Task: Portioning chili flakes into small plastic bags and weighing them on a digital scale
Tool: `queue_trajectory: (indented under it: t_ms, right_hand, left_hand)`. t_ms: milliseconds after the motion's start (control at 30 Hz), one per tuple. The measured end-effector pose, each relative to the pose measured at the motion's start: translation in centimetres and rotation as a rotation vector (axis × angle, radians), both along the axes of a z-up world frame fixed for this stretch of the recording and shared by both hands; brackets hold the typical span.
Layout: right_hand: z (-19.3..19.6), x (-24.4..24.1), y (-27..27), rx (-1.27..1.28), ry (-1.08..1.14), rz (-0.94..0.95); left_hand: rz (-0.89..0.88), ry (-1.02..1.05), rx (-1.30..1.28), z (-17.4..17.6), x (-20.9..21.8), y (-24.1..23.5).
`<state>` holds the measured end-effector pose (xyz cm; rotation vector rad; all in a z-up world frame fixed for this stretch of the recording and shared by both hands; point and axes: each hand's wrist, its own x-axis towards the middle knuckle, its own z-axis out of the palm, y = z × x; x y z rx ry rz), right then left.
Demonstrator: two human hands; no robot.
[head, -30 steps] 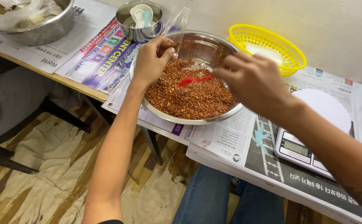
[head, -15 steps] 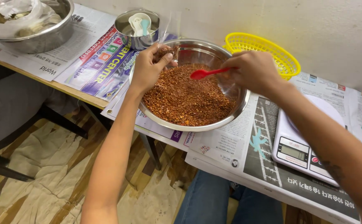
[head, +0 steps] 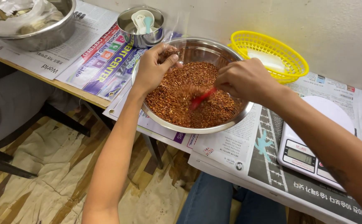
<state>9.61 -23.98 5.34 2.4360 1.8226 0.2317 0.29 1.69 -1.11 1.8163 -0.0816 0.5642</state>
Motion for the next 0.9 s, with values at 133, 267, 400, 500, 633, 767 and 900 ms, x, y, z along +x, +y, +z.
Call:
queue_trajectory:
  t_ms: [133, 267, 400, 500, 633, 767, 900]
  right_hand:
    - [-0.7, 3.4, 0.6, 0.054, -0.08, -0.048]
    - [1.5, 2.3, -0.8, 0.162, 0.01, -0.082]
    - [2.9, -2.2, -2.7, -0.149, 0.118, -0.056]
    - [0.5, 1.6, -2.1, -0.176, 0.039, -0.13]
    - [-1.4, 5.0, -0.4, -0.097, -0.16, -0.179]
    - [-2.1, 3.5, 0.5, -0.038, -0.046, -0.248]
    - [-1.6, -0.9, -0.6, -0.055, 0.083, -0.15]
  left_hand:
    - [0.032, 0.022, -0.011, 0.9, -0.2, -0.7]
    - [0.101, 0.139, 0.022, 1.7, -0.5, -0.9]
    - [0.082, 0.109, 0.062, 1.3, -0.2, -0.8]
    - [0.068, 0.086, 0.089, 0.8, 0.2, -0.5]
    - [0.094, 0.14, 0.105, 1.4, -0.2, -1.0]
    - [0.092, 0.165, 0.123, 1.4, -0.3, -1.1]
    - [0.049, 0.226, 0.112, 1.4, 0.0, -1.3]
